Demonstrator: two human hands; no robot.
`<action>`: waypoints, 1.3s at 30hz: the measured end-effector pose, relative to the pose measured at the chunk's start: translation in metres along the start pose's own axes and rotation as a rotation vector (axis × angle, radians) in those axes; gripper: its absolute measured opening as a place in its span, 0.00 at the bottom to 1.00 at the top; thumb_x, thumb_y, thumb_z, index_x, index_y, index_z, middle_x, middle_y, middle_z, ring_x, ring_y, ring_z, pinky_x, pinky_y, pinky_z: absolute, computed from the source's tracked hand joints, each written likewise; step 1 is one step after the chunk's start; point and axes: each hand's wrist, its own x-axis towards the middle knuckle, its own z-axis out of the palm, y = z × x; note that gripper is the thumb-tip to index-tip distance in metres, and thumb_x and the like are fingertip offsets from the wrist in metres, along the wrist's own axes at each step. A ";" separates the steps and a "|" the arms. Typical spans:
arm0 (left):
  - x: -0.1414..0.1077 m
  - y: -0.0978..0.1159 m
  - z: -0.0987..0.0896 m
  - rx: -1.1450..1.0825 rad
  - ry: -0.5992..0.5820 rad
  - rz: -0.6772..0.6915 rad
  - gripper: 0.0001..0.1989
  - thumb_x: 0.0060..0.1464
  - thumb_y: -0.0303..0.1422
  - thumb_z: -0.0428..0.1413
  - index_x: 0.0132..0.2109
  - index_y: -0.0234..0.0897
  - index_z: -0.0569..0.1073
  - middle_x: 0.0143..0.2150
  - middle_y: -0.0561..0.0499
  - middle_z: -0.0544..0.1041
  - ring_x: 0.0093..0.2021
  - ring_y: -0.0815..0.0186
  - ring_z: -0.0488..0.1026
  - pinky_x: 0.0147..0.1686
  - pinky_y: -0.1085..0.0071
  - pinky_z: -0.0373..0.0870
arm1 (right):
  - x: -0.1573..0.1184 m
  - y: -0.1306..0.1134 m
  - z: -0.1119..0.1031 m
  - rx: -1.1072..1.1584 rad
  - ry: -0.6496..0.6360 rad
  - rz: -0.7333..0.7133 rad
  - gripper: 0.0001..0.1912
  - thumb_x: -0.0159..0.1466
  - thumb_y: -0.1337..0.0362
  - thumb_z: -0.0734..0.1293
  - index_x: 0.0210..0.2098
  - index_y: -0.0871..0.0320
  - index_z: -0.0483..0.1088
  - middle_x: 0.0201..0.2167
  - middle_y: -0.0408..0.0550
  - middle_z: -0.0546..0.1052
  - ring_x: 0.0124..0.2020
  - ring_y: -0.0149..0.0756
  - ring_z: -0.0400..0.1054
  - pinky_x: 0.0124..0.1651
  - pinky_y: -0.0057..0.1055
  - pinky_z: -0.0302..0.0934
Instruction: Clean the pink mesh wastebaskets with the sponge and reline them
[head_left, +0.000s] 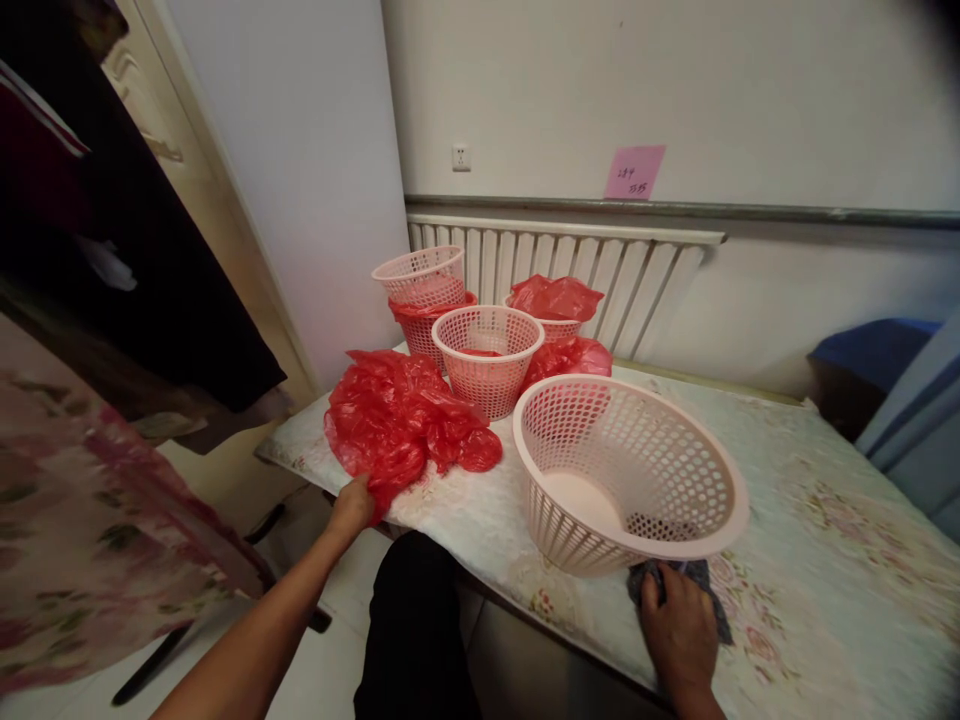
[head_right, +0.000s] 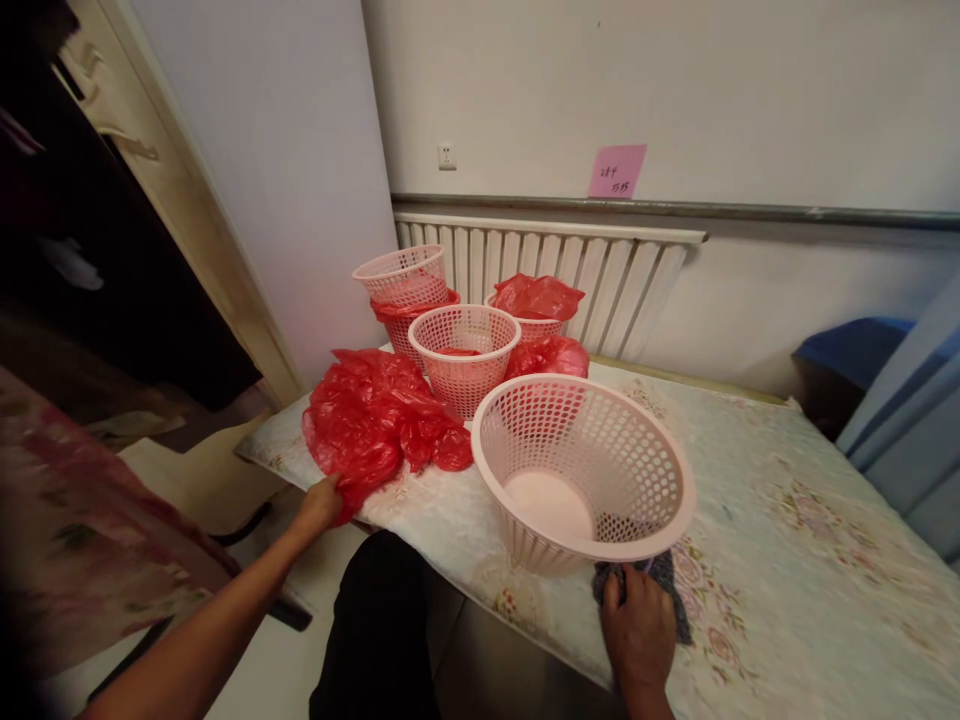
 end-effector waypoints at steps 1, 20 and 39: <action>0.002 0.001 -0.006 -0.060 0.036 -0.018 0.16 0.60 0.36 0.54 0.54 0.38 0.68 0.53 0.46 0.71 0.49 0.60 0.72 0.46 0.59 0.72 | 0.000 0.000 0.000 0.002 0.005 0.000 0.17 0.65 0.58 0.56 0.40 0.64 0.70 0.34 0.56 0.73 0.37 0.44 0.63 0.45 0.38 0.54; 0.001 0.087 -0.041 -0.744 0.400 0.277 0.16 0.39 0.26 0.55 0.40 0.40 0.72 0.29 0.57 0.74 0.23 0.72 0.69 0.27 0.76 0.71 | -0.003 0.002 0.004 0.016 0.001 0.036 0.19 0.65 0.57 0.57 0.42 0.65 0.70 0.36 0.58 0.74 0.38 0.45 0.63 0.46 0.39 0.54; -0.124 0.234 -0.021 -0.943 0.120 0.565 0.15 0.40 0.28 0.62 0.39 0.46 0.73 0.37 0.57 0.77 0.40 0.61 0.76 0.34 0.69 0.77 | 0.069 0.014 -0.144 0.695 0.407 0.862 0.23 0.58 0.59 0.64 0.51 0.64 0.69 0.42 0.59 0.76 0.42 0.48 0.72 0.48 0.46 0.64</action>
